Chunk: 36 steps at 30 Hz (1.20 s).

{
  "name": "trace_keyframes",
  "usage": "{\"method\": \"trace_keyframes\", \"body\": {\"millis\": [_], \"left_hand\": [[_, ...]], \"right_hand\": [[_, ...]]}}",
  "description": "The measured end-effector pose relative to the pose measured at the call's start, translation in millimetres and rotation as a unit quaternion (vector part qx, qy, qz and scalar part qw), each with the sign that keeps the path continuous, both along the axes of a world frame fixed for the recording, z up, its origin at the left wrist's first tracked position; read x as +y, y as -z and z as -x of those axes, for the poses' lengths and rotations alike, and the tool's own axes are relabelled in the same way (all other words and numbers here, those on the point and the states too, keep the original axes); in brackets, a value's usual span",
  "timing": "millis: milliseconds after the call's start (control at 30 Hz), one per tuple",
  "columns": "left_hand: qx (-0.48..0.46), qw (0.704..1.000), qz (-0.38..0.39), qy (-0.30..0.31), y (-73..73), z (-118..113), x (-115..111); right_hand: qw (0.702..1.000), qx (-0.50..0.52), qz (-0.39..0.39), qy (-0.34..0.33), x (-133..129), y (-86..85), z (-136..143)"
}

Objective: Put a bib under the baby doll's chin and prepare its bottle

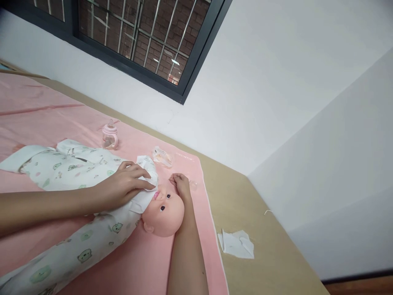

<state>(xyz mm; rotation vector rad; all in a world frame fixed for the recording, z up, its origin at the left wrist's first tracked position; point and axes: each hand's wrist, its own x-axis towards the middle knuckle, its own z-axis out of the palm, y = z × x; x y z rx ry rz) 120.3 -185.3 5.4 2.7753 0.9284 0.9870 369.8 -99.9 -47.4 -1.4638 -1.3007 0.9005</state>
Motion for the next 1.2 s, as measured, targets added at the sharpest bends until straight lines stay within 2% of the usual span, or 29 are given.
{"method": "trace_keyframes", "body": {"millis": [200, 367, 567, 833, 1033, 1200], "left_hand": [[0.025, 1.0, 0.014, -0.007, -3.6, -1.5, -0.8], [0.041, 0.999, 0.016, -0.013, -6.2, -2.8, -2.0], [0.041, 0.999, 0.02, -0.015, -4.6, -2.8, -0.8], [-0.019, 0.999, 0.031, 0.025, -9.4, -2.5, -3.6], [0.001, 0.998, 0.057, 0.035, -8.9, -4.4, -7.0], [0.013, 0.998, 0.062, 0.027, -7.2, -4.8, -7.5]], "right_hand": [[1.0, -0.016, 0.007, -0.024, -3.9, -4.3, 1.8], [0.998, -0.036, -0.036, -0.038, -19.1, -2.1, 5.7], [0.998, -0.011, -0.021, -0.055, -26.0, -5.5, 10.6], [1.0, -0.013, -0.004, -0.011, -11.2, -3.3, 8.5], [1.0, 0.021, 0.014, 0.008, -3.9, 0.5, 4.7], [1.0, 0.004, 0.027, 0.004, 3.5, 2.1, 1.4]]}}
